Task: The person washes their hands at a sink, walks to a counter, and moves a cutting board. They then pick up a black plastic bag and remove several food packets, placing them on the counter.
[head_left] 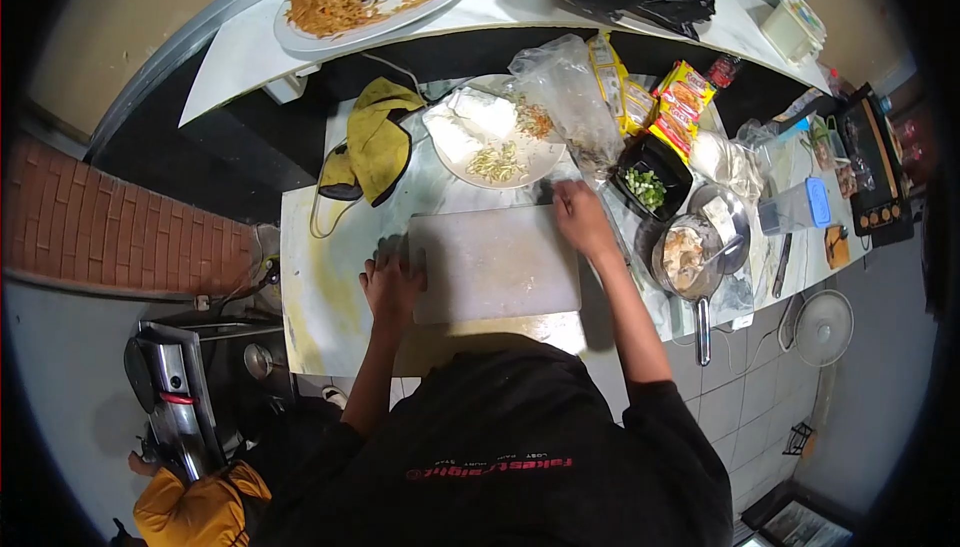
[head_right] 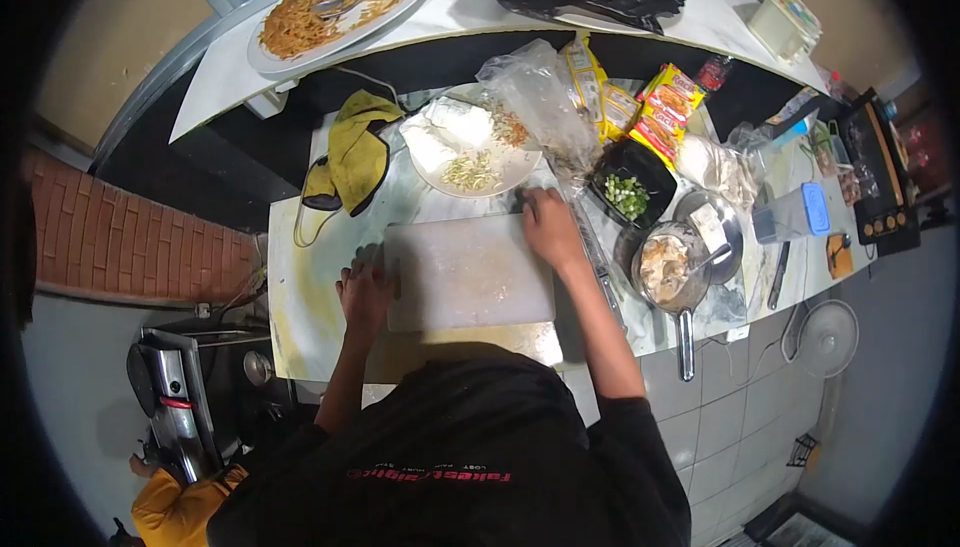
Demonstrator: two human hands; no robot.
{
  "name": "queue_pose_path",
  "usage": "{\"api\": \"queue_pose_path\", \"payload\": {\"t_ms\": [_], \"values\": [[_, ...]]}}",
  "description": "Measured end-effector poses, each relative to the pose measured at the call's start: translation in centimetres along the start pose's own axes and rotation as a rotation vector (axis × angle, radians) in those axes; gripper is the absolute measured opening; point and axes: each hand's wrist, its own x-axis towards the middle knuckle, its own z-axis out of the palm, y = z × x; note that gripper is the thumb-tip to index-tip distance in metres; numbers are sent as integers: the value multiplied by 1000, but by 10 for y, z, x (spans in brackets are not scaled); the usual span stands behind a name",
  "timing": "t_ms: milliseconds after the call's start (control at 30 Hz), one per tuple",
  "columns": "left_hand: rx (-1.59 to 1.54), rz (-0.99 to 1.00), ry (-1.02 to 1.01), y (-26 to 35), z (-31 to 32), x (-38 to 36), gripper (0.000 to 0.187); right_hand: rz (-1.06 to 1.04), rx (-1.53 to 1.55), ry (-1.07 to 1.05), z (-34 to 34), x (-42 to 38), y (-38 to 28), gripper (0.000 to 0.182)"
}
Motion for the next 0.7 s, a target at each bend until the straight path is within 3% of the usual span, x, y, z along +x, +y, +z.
{"api": "queue_pose_path", "payload": {"t_ms": [200,467,567,700], "values": [[-18,-43,11,-5,-1,-18,32,196,-56,26,1,-84,-1,33],[-84,-15,1,-9,12,-28,27,209,-13,66,12,-126,-3,37],[-7,-41,-29,-11,14,-29,27,248,32,75,14,-129,-1,37],[152,-40,-112,-17,4,-39,24,129,72,68,15,-140,4,34]]}}
